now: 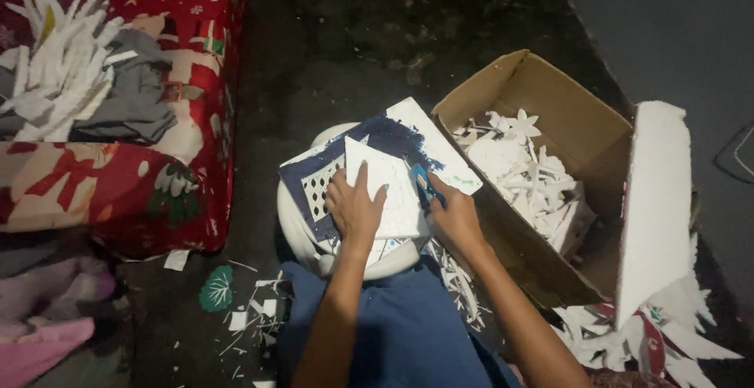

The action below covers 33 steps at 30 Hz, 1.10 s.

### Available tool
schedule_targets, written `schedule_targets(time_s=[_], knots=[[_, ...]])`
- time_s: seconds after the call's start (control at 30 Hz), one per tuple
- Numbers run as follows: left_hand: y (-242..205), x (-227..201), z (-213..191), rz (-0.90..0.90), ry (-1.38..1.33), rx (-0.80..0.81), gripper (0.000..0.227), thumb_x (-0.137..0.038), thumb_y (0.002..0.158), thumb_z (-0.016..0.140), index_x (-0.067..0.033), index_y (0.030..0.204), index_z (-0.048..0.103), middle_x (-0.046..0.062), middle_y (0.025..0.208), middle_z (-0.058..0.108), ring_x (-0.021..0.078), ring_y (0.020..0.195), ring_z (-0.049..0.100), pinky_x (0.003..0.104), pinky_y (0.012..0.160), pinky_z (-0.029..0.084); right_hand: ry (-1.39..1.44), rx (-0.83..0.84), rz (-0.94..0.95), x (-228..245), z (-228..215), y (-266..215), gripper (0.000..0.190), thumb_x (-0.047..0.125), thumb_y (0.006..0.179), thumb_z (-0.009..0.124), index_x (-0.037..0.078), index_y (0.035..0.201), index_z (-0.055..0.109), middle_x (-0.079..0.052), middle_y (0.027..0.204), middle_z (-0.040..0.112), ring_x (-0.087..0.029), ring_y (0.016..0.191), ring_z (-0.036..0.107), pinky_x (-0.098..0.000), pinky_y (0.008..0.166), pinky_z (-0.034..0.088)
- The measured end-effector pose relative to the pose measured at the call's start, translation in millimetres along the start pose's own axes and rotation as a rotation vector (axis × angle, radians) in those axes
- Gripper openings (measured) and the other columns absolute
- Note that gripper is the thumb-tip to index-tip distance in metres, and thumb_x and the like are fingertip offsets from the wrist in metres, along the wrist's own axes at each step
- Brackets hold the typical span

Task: Cutting various shapes out of white foam boards using a blue utility knife.

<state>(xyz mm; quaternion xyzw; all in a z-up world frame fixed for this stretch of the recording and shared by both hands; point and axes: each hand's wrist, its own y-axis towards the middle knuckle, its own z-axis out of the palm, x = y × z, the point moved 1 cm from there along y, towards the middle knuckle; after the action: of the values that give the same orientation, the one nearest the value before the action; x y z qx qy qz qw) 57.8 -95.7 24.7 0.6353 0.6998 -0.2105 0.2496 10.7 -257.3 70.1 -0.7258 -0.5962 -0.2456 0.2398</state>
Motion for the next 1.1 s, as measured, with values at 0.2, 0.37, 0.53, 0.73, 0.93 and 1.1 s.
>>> schedule_targets(time_s=[0.2, 0.37, 0.53, 0.73, 0.93, 1.1], knots=[[-4, 5, 3, 0.036, 0.03, -0.029, 0.058, -0.043, 0.085, 0.064, -0.0205, 0.136, 0.051, 0.014, 0.125, 0.042, 0.0322, 0.109, 0.045, 0.049, 0.09, 0.037, -0.024, 0.005, 0.057, -15, 1, 8, 0.048, 0.012, 0.083, 0.057, 0.019, 0.131, 0.059, -0.012, 0.125, 0.062, -0.034, 0.119, 0.054, -0.0451, 0.102, 0.043], [-5, 9, 11, 0.03, 0.027, -0.059, 0.057, -0.045, 0.085, 0.063, -0.0228, 0.136, 0.051, 0.012, 0.123, 0.044, 0.0303, 0.111, 0.045, 0.048, 0.094, 0.035, 0.012, 0.009, 0.075, -17, 3, 7, 0.05, 0.01, 0.083, 0.056, 0.022, 0.132, 0.059, -0.01, 0.126, 0.061, -0.034, 0.12, 0.054, -0.0447, 0.102, 0.044], [-4, 11, 15, 0.029, 0.055, -0.083, 0.057, -0.048, 0.084, 0.062, -0.0247, 0.135, 0.052, 0.011, 0.123, 0.045, 0.0285, 0.113, 0.046, 0.048, 0.097, 0.035, 0.013, 0.014, 0.073, -12, 5, 10, 0.05, 0.009, 0.084, 0.057, 0.022, 0.131, 0.059, -0.011, 0.125, 0.062, -0.034, 0.119, 0.055, -0.0452, 0.101, 0.044], [-4, 12, 15, 0.048, 0.052, -0.063, 0.056, -0.048, 0.086, 0.06, -0.0247, 0.136, 0.05, 0.011, 0.123, 0.044, 0.028, 0.114, 0.045, 0.048, 0.097, 0.035, 0.03, 0.029, 0.029, -10, 12, 19, 0.046, 0.008, 0.085, 0.056, 0.018, 0.129, 0.061, -0.012, 0.122, 0.063, -0.035, 0.117, 0.056, -0.045, 0.098, 0.047], [-4, 11, 15, 0.049, 0.068, -0.029, 0.056, -0.049, 0.087, 0.059, -0.0246, 0.137, 0.05, 0.012, 0.125, 0.043, 0.0289, 0.115, 0.044, 0.048, 0.096, 0.035, -0.006, 0.045, 0.014, -2, 15, 19, 0.043, 0.007, 0.084, 0.056, 0.012, 0.127, 0.062, -0.018, 0.119, 0.064, -0.039, 0.113, 0.058, -0.0476, 0.096, 0.048], [1, 14, 21, 0.037, 0.082, -0.024, 0.057, -0.051, 0.086, 0.059, -0.0259, 0.137, 0.05, 0.012, 0.125, 0.043, 0.029, 0.117, 0.044, 0.05, 0.097, 0.034, -0.029, 0.056, 0.004, 7, 20, 22, 0.043, 0.006, 0.085, 0.055, 0.008, 0.127, 0.061, -0.019, 0.119, 0.064, -0.036, 0.114, 0.058, -0.0453, 0.096, 0.048]])
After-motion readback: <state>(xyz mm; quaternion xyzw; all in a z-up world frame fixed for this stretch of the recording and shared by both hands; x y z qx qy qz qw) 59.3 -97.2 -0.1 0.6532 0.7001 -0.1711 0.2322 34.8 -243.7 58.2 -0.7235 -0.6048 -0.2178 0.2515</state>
